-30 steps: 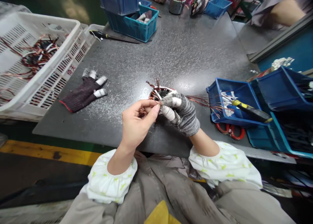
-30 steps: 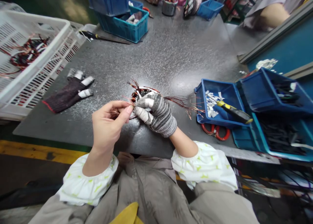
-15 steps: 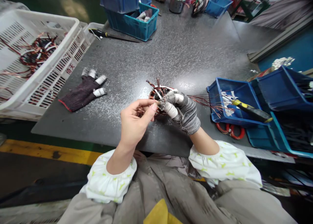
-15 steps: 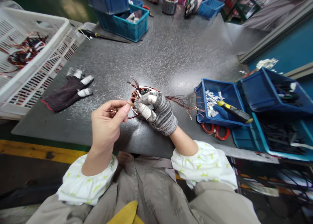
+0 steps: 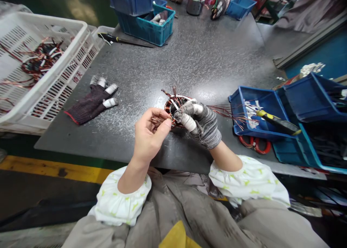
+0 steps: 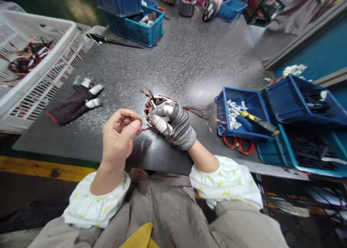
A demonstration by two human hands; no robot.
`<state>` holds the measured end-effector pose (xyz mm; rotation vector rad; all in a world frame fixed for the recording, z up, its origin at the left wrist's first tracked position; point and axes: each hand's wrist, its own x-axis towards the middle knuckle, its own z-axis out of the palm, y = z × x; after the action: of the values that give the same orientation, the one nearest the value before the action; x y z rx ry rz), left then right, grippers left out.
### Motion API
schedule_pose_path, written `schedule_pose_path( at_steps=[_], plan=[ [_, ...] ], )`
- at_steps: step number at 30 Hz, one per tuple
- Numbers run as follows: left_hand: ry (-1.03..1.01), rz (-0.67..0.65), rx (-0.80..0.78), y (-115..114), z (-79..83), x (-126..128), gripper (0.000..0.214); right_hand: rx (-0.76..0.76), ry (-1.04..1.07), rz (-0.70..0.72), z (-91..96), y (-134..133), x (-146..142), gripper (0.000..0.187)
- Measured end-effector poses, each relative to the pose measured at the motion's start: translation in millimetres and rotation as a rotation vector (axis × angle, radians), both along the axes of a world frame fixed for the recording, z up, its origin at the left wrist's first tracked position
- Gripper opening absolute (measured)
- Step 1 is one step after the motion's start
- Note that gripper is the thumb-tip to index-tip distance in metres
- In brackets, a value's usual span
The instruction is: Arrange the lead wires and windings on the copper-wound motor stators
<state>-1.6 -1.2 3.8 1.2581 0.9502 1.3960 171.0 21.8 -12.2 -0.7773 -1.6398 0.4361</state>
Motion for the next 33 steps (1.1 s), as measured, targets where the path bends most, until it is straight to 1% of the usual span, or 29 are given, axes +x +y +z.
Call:
schedule_pose_path(
  at_steps=[5, 10, 12, 16, 18, 21, 24, 27, 30, 33],
  plan=[
    [0.041, 0.049, -0.022, 0.5, -0.4, 3.1, 0.034, -0.057, -0.012, -0.008, 1.2, -1.1, 0.9, 0.015],
    [0.01, 0.041, -0.038, 0.7, -1.1, 2.9, 0.032, -0.089, -0.014, 0.009, 2.7, -2.0, 1.9, 0.022],
    [0.025, 0.053, -0.011, 0.2, -0.3, 3.3, 0.03, -0.097, -0.027, 0.008, 2.8, -1.7, 1.8, 0.026],
    [0.097, 0.12, 0.093, -0.4, 2.2, 5.7, 0.028, -0.042, -0.052, -0.028, 1.4, 0.0, 0.6, 0.025],
    [0.083, 0.131, 0.098, 0.1, 2.2, 6.9, 0.025, 0.001, -0.053, -0.031, 0.5, 0.9, 0.4, 0.023],
    [-0.008, 0.104, 0.063, 1.5, -0.1, 8.3, 0.021, 0.03, -0.045, 0.027, -0.5, 2.3, 2.1, 0.018],
    [-0.048, 0.084, 0.049, 2.5, -2.1, 9.4, 0.023, -0.013, -0.048, 0.078, -1.0, 3.4, 5.0, 0.018],
    [-0.02, 0.098, 0.055, 2.1, -0.7, 9.8, 0.027, -0.048, -0.061, 0.113, -1.5, 4.2, 7.1, 0.018],
    [0.021, 0.074, 0.055, 1.0, 3.4, 9.3, 0.026, -0.036, -0.075, 0.139, -2.6, 4.8, 8.1, 0.017],
    [0.056, 0.055, 0.061, 0.0, 6.7, 8.9, 0.023, -0.022, -0.08, 0.124, -4.7, 4.5, 8.2, 0.017]
  ],
)
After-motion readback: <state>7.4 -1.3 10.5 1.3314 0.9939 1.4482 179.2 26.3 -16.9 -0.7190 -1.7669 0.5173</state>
